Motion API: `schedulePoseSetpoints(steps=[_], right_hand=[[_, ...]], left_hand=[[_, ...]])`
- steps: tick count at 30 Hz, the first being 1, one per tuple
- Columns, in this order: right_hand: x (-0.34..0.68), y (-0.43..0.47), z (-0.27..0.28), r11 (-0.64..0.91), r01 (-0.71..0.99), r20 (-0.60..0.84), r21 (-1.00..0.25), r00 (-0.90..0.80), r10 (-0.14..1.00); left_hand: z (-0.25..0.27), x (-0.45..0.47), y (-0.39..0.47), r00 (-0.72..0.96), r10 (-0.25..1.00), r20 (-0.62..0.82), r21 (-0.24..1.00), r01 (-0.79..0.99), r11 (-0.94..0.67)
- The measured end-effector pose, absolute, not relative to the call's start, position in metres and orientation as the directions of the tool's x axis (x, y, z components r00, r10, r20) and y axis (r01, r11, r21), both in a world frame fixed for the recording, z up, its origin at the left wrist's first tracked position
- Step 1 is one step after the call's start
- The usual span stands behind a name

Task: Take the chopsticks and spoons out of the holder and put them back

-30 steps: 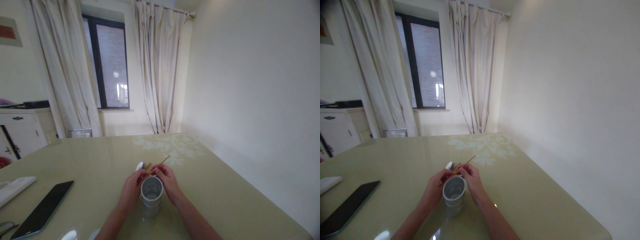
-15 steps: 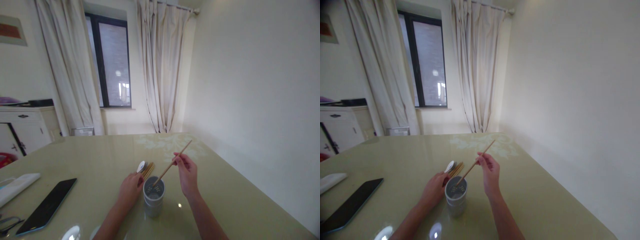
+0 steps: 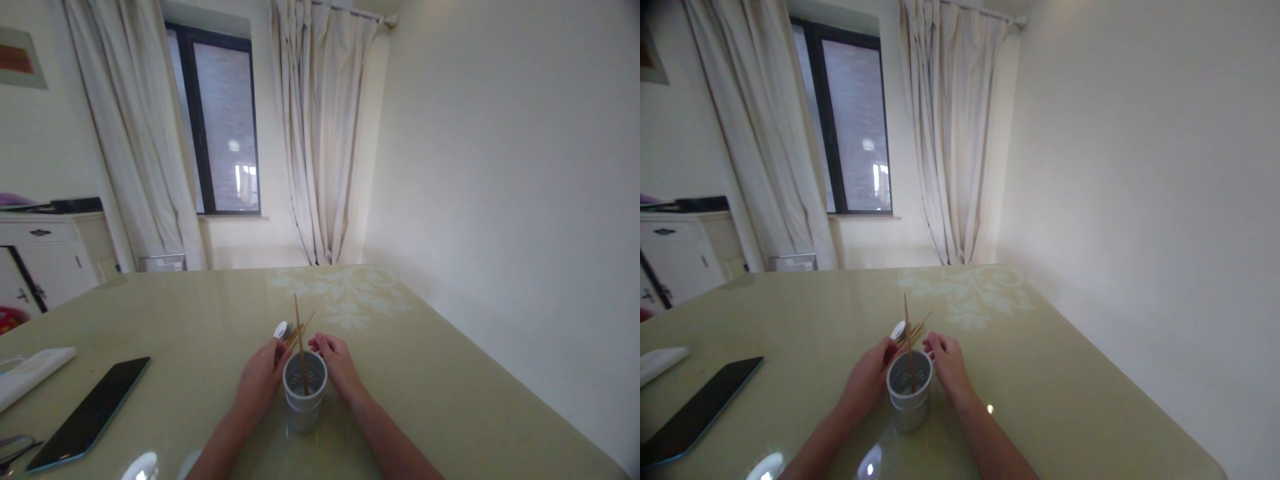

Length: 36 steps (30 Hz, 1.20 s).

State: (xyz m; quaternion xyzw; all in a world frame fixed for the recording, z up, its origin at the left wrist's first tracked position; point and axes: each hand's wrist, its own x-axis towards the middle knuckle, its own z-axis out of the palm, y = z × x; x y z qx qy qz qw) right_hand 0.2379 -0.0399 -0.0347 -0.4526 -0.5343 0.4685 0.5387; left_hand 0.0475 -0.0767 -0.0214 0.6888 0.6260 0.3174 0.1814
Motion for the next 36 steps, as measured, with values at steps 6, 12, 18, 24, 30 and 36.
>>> schedulePoseSetpoints(steps=[6, 12, 18, 24, 30, 36], right_hand=[[0.225, -0.037, -0.037, 0.154, -0.129, 0.168, -0.980, -0.106, 0.980], [0.262, -0.028, -0.004, 0.395, -0.191, 0.331, -0.898, 0.297, 0.896], [0.291, -0.031, 0.062, 0.632, -0.124, 0.549, -0.765, 0.388, 0.740], [0.256, -0.025, 0.089, 0.522, -0.129, 0.535, -0.843, -0.099, 0.839], [0.238, -0.017, 0.087, 0.478, 0.085, 0.403, -0.874, -0.423, 0.812], [0.244, -0.019, 0.098, 0.509, 0.229, 0.326, -0.830, -0.541, 0.775]], left_hand=[[-0.025, 0.058, -0.076, 0.070, 0.972, 0.226, 0.777, 0.589, -0.223], [-0.029, 0.043, -0.069, -0.004, 0.945, 0.328, 0.648, 0.729, -0.222], [-0.033, 0.036, -0.066, 0.032, 0.972, 0.232, 0.383, 0.916, -0.121], [-0.023, 0.041, -0.071, 0.050, 0.987, 0.152, 0.334, 0.938, -0.098], [-0.029, 0.041, -0.071, 0.066, 0.985, 0.161, 0.303, 0.946, -0.113], [-0.034, 0.043, -0.069, 0.032, 0.975, 0.222, 0.385, 0.916, -0.117]])
